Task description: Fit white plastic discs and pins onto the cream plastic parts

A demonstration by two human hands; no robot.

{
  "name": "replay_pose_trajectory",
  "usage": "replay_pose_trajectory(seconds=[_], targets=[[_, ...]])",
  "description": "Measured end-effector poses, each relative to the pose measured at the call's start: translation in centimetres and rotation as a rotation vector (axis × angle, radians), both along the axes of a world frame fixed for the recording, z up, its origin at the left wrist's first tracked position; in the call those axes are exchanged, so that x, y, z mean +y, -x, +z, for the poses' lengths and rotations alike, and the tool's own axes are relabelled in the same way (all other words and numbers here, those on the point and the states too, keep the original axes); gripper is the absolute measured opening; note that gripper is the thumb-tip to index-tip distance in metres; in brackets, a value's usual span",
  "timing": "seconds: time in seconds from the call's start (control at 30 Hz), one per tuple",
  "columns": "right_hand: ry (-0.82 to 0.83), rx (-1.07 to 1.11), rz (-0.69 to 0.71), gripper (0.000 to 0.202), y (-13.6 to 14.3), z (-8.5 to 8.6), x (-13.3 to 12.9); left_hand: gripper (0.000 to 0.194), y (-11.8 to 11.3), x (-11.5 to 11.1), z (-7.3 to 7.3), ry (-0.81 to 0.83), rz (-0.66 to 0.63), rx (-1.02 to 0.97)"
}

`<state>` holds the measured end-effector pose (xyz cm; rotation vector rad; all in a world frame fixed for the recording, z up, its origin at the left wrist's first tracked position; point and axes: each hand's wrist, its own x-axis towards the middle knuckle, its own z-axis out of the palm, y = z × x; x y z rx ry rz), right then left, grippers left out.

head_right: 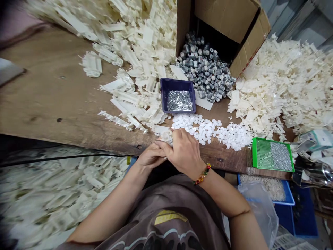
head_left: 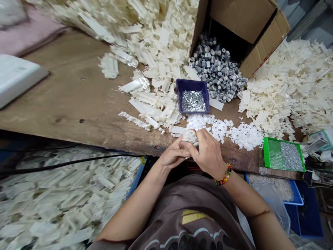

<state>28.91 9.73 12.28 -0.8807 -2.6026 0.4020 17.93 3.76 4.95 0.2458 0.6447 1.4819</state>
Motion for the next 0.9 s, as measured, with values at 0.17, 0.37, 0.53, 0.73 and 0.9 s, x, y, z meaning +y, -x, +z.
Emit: replay_pose_trajectory(seconds=[0.17,0.37,0.53,0.73,0.9], targets=[[0.02,0.111,0.192,0.02,-1.6,1.0,0.6,0.049,0.5,0.1,0.5,-0.013,0.032,0.021],[-0.045,0.122,0.259,0.012,-2.2,-0.1,0.8,0.04,-0.1,0.1,1.8,0.009,0.056,0.038],[-0.039,0.141,0.202,0.011,-3.1,-1.5,0.4,0.038,-0.9,0.1,2.0,0.086,0.052,0.013],[0.405,0.097,0.14,0.014,-2.2,-2.3,1.6,0.049,0.2,-2.8,1.0,0.14,-0.039,0.303],[0.155,-0.154,0.077,0.016,1.0,-3.3,2.6,0.048,6.2,-12.9,-1.1,0.388,-0.306,0.843]])
